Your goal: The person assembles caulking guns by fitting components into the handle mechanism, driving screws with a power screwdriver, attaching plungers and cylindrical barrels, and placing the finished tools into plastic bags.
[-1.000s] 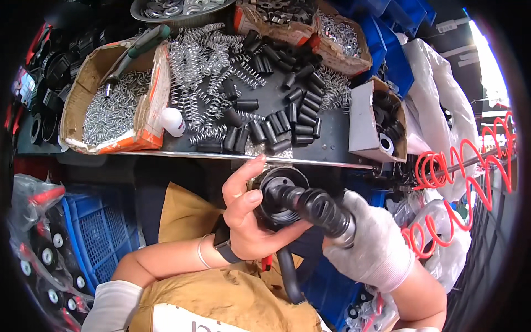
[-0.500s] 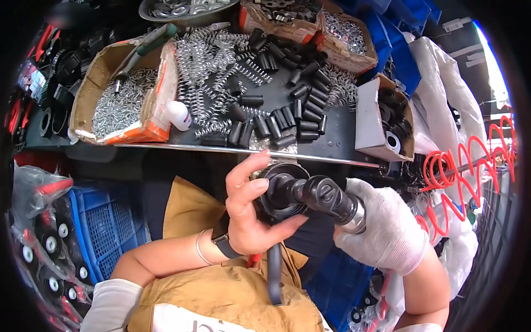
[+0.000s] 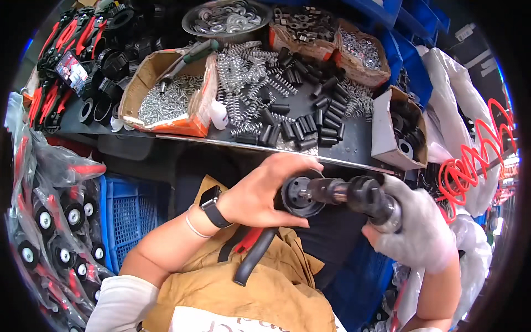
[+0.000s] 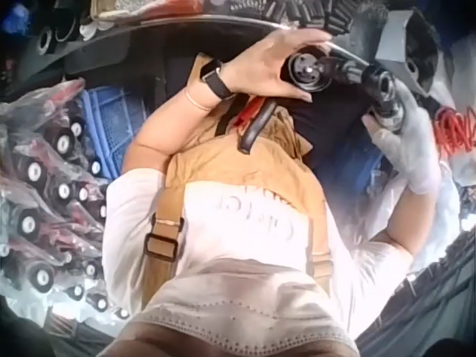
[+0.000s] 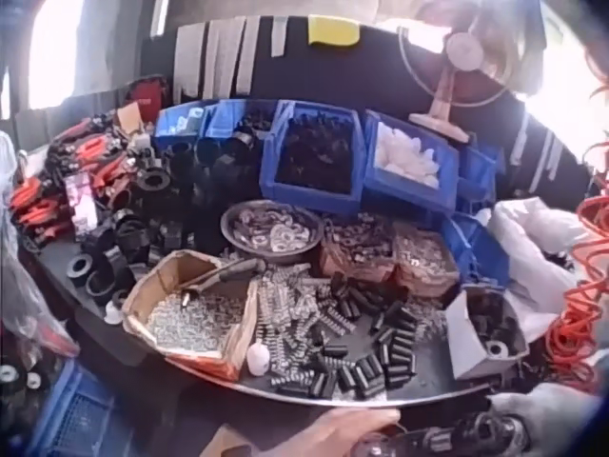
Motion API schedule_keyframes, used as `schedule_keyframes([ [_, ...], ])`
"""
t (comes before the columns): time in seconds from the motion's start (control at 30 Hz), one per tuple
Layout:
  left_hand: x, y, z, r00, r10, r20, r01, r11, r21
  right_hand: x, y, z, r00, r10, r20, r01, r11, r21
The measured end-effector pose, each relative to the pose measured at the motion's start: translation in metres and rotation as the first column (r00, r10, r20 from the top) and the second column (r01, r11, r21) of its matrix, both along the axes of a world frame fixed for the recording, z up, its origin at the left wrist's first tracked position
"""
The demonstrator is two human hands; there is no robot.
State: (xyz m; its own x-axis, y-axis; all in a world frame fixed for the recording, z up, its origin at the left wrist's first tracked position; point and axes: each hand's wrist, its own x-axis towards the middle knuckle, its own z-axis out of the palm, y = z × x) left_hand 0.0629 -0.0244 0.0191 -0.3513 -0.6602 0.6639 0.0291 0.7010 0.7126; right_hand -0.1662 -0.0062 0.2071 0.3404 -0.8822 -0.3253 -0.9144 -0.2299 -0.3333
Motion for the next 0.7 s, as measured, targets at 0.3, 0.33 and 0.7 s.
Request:
schedule_keyframes([
  [0.3, -0.051, 0.024, -0.016, 0.831, 0.499, -0.245, -0.489, 0.866, 0.106, 0.035, 0.032, -0.015, 0.991, -0.131, 0.027, 0.13, 0.991, 0.028],
  [0.33, -0.05, 0.024, -0.015, 0.845, 0.482, -0.233, -0.467, 0.876, 0.12, 0.037, 0.033, -0.014, 0.991, -0.134, 0.019, 0.133, 0.991, 0.026],
  [0.7, -0.032, 0.023, -0.011, 0.911, 0.392, -0.128, -0.396, 0.918, -0.009, 0.035, 0.003, -0.014, 0.994, -0.107, 0.01, 0.107, 0.994, 0.007],
])
